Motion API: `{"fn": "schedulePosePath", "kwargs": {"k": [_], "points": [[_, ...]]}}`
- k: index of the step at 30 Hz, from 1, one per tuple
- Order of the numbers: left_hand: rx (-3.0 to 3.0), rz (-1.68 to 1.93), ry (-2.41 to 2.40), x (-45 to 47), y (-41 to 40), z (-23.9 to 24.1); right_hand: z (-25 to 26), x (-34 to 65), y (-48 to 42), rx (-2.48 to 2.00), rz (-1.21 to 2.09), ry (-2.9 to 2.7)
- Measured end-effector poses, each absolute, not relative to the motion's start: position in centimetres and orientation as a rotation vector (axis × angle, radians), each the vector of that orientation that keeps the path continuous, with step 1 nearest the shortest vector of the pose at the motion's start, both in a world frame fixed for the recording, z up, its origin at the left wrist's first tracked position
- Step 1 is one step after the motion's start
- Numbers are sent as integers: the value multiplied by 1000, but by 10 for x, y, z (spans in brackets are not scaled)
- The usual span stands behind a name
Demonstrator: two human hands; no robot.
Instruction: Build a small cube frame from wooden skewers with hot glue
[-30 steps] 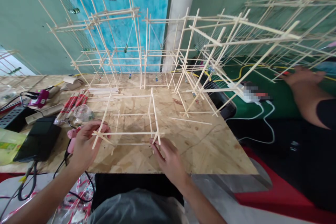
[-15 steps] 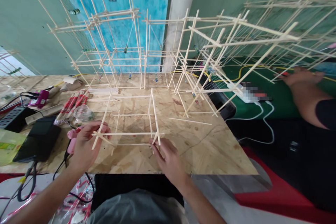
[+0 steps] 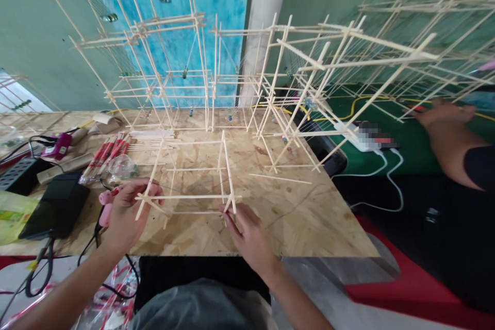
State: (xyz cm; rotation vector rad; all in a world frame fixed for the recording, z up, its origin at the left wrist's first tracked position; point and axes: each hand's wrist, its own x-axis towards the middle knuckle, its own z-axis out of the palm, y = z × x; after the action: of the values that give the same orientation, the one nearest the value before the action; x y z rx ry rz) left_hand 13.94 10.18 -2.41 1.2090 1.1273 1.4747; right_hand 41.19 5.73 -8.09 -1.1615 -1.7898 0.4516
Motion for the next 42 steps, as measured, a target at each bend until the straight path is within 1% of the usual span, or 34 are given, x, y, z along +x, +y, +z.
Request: {"fn": "schedulePosePath", "kwargs": {"k": [17,42], "points": [[1249,1471,1107,139,101,-28,-81,412,57,-1160,460,-1795],[1132,1506,1081,146,99,-22,-76,411,57,-1161,414,-1804]]}}
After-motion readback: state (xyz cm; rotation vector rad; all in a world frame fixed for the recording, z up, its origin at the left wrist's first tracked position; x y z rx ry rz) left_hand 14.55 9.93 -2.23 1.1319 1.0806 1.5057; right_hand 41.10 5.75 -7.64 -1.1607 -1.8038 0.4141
